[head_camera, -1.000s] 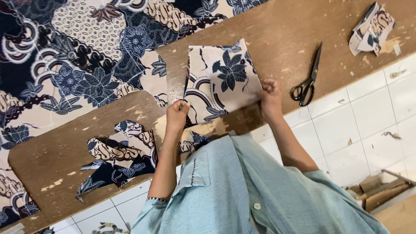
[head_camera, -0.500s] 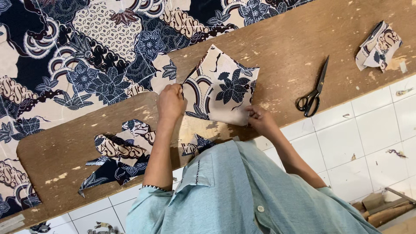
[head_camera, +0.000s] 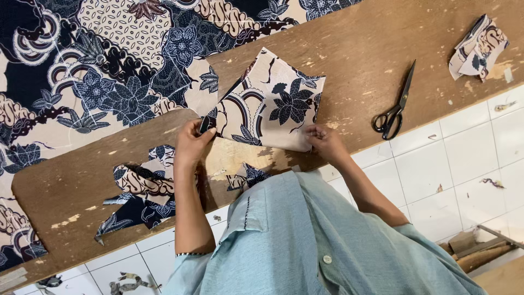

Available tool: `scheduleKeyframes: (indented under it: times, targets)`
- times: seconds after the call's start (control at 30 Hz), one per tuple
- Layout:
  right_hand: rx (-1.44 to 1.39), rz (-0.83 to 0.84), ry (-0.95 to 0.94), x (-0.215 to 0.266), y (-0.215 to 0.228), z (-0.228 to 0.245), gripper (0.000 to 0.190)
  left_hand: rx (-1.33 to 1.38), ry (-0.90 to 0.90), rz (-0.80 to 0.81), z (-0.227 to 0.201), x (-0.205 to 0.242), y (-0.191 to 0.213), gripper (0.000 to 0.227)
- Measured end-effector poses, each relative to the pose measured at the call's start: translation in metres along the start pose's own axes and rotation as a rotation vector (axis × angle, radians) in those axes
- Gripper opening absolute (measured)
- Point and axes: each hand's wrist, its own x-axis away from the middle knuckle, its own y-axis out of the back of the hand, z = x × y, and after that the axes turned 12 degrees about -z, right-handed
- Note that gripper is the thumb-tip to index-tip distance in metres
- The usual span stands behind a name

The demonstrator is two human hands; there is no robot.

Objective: The person uses shears to cut patterned fabric on a wooden table, following a paper template. They cut multiple pieces, fold them, and stack them on the table.

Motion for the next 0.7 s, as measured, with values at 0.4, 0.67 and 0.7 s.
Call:
scheduleKeyframes:
  times: [0.4,0.67,0.7]
  targets:
    - [-0.055,0.167,-0.167,0.018,-0.02,-0.012,0.031,0.703,0.101,-0.154,0.036,0.023,-0.098,0.066]
    - [0.007,0.32,-0.155,0.028,-0.029,-0.017,0.033,0.841,-0.128,-0.129,0.069,0.001,-0.138,0.005]
    - [-0.041,0.308,-0.171,0.026,-0.029,-0.012,0.033,0.846,-0.129,-0.131,0.069,-0.003,-0.137,0.005]
